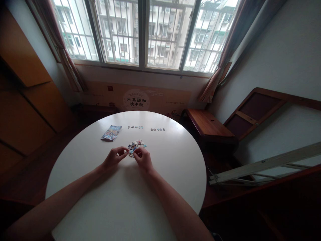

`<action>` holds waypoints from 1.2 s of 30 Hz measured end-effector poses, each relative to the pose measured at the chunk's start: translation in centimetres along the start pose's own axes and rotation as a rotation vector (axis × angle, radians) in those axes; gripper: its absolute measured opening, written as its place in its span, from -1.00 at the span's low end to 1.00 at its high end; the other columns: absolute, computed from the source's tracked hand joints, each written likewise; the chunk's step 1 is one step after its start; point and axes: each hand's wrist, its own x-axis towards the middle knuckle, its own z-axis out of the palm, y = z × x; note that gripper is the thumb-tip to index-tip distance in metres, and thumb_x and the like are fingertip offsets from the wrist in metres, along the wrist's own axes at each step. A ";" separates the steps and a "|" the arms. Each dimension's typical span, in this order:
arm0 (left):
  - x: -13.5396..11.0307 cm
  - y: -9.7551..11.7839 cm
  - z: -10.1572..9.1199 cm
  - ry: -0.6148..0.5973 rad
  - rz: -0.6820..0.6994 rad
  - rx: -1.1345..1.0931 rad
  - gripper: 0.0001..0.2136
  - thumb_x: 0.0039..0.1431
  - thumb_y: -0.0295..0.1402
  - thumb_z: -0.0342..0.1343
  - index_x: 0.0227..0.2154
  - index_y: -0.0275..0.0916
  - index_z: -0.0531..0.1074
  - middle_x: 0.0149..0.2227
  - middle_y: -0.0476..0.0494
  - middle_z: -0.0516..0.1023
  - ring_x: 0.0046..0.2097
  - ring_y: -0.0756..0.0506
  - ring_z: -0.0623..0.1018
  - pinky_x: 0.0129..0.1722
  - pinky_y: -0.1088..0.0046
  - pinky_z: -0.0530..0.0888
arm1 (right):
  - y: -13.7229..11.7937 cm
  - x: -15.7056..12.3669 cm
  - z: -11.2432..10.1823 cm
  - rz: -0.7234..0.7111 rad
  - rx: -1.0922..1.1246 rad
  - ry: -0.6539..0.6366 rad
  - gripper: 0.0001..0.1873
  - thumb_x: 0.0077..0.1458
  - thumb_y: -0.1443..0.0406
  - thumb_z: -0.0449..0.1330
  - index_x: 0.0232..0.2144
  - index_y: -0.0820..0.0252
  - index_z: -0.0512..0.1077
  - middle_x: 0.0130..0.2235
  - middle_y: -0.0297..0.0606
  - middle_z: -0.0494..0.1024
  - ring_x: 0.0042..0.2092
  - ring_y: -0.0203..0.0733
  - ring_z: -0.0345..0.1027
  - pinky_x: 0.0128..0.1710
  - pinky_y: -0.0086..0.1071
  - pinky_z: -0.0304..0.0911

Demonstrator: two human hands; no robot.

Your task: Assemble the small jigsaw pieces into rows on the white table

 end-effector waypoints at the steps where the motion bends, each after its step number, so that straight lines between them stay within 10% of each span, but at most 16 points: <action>1: 0.0 -0.1 0.0 0.000 -0.001 0.000 -0.76 0.09 -0.24 0.08 -0.37 -0.34 0.49 -0.64 0.08 0.21 -0.57 0.09 0.17 -0.57 0.60 0.15 | 0.0 0.0 0.0 0.000 0.000 0.001 -0.90 -0.01 0.29 0.18 -0.44 0.23 0.44 -0.46 -0.30 0.47 -0.49 -0.32 0.28 -0.47 -0.47 0.20; 36: 0.0 -0.2 0.1 0.005 0.010 0.003 -0.76 0.10 -0.24 0.08 -0.37 -0.34 0.49 -0.65 0.08 0.22 -0.57 0.09 0.19 -0.58 0.61 0.15 | 0.2 0.0 0.0 0.001 -0.005 0.004 -0.90 -0.01 0.29 0.18 -0.43 0.22 0.45 -0.46 -0.31 0.47 -0.49 -0.32 0.27 -0.48 -0.47 0.20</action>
